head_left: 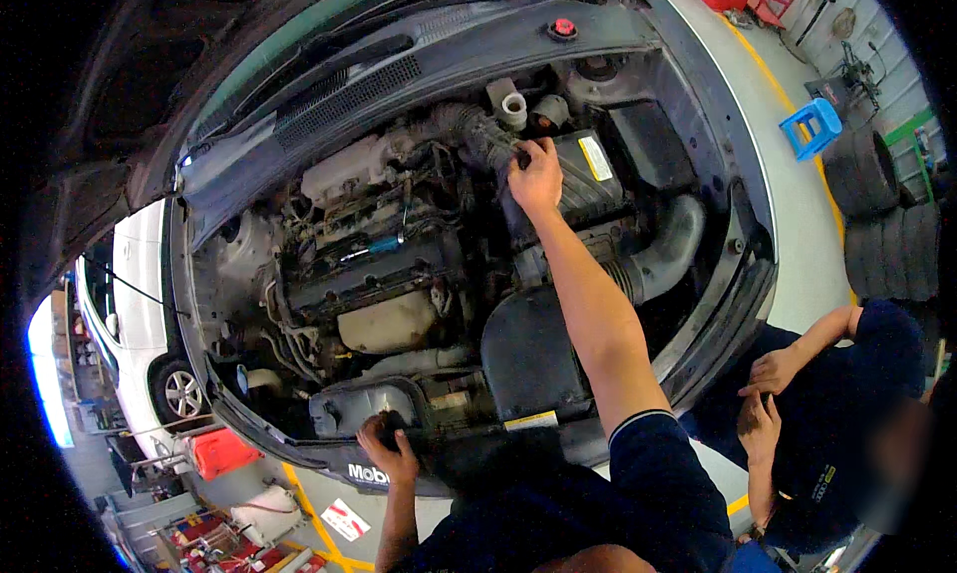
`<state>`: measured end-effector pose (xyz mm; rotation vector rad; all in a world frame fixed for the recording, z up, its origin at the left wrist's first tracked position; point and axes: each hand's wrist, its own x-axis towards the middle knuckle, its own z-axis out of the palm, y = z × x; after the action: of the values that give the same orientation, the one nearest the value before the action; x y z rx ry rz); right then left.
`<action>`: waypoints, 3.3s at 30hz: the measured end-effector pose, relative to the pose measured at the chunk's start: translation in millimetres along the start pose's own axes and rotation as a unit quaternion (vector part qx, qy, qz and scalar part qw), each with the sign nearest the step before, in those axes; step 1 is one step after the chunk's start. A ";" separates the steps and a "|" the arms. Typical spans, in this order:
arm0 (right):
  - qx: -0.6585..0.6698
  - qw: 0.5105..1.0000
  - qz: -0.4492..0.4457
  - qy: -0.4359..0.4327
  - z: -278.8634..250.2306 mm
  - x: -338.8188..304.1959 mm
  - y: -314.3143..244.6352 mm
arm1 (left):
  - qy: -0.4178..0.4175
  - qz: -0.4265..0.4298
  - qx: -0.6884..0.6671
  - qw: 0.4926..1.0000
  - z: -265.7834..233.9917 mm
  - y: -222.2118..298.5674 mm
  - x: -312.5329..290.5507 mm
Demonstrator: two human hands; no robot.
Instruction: The person operates a hydraulic lift to lower a silver SUV and then proceeds to the engine bay. Using a screwdriver, the person removes screws from the air filter housing, detaches the cover, and removes the old air filter. A new air filter is then placed into the housing.
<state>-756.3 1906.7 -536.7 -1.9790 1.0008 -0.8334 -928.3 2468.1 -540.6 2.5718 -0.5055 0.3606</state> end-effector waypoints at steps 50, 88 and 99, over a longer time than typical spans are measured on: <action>-0.076 0.995 -0.065 0.018 11.8 -1.9 -5.9 | -0.009 0.042 -0.115 0.992 12.8 106.4 139.4; -0.045 0.999 -0.023 -0.002 7.8 10.7 -8.4 | -0.266 -0.448 -0.439 0.732 366.4 171.0 479.1; -0.067 0.997 -0.017 -0.024 16.3 11.4 2.2 | -0.251 -0.386 -0.338 0.821 342.8 188.0 466.2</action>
<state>-738.6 1901.4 -544.3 -2.1245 1.0211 -0.7492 -534.0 2007.8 -593.9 1.9037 0.2524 -0.6821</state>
